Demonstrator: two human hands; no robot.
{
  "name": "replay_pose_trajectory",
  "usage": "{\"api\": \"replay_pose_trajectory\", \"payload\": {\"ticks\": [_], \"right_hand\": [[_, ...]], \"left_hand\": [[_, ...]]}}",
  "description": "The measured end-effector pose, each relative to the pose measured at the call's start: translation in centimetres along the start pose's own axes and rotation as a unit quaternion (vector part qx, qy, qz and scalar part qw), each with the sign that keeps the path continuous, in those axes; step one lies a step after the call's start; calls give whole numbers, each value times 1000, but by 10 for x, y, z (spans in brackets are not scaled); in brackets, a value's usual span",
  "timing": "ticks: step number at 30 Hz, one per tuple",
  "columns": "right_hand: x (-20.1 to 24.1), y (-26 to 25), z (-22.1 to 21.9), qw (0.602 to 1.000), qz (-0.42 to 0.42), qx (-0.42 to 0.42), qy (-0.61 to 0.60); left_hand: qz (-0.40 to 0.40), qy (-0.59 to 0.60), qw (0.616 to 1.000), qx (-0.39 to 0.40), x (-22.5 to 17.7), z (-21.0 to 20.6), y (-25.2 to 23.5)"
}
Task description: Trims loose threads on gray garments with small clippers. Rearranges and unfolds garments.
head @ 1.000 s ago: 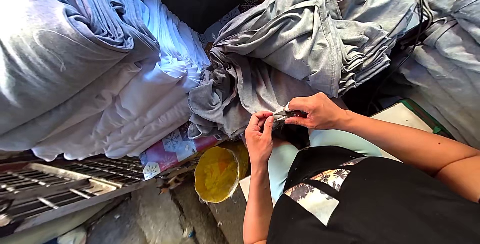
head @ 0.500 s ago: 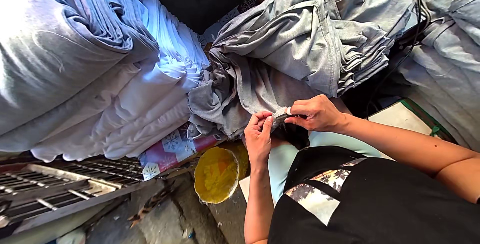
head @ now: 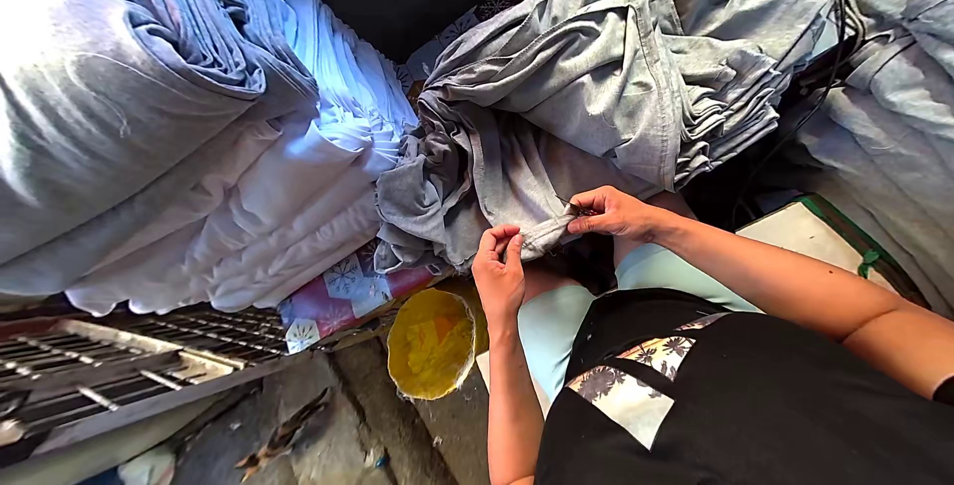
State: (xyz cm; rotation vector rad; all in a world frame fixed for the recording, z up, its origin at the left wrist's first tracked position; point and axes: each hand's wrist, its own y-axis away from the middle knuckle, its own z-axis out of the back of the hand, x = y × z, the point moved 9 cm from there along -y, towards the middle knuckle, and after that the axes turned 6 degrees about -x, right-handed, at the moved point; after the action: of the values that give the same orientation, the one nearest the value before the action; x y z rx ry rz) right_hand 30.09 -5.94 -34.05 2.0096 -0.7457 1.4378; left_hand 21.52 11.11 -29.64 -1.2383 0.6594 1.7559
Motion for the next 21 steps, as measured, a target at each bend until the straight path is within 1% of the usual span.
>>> {"api": "replay_pose_trajectory", "payload": {"ticks": [1,2,3,4,5,8,9,10,11,12,13,14,15,16,17,18,20,21], "right_hand": [[0,0,-1,1000,2,-2,2],[0,0,-3,1000,5,-3,8],[0,1,-5,1000,8,0,13],[1,1,-7,1000,7,8,14],[3,1,-10,1000,6,17,13],[8,0,-12,999,16,26,17],[11,-2,-10,998,34,17,51],[17,-3,-5,991,64,-4,121],[27,-4,0,967,110,-44,223],[39,-2,5,924,167,-97,331],[52,1,9,864,219,-156,425],[64,6,13,802,262,-214,492],[73,11,18,751,290,-262,532],[79,15,24,717,299,-297,555],[81,18,32,702,292,-319,565],[78,21,40,707,273,-328,564],[60,26,51,758,219,-313,529],[50,30,50,786,211,-295,500]], "left_hand": [[-44,-51,998,-8,-2,2,1],[-93,-72,993,-6,-6,1,4],[-133,-70,989,11,-11,-3,7],[-154,-60,986,37,-15,-6,9],[-156,-49,984,68,-17,-10,10],[-89,-38,981,170,-2,-15,7],[-80,-44,980,178,2,-13,6],[-89,-55,982,155,3,-7,5],[-115,-71,985,103,-1,1,5],[-156,-101,982,29,-8,12,6],[-202,-148,967,-49,-17,22,9],[-235,-195,945,-118,-25,32,13],[-245,-233,924,-178,-28,42,16],[-232,-260,907,-235,-27,52,19],[-202,-278,896,-282,-20,63,19],[-167,-283,892,-311,-9,71,20],[-109,-249,905,-326,12,76,24],[-85,-225,916,-321,19,74,26]]}}
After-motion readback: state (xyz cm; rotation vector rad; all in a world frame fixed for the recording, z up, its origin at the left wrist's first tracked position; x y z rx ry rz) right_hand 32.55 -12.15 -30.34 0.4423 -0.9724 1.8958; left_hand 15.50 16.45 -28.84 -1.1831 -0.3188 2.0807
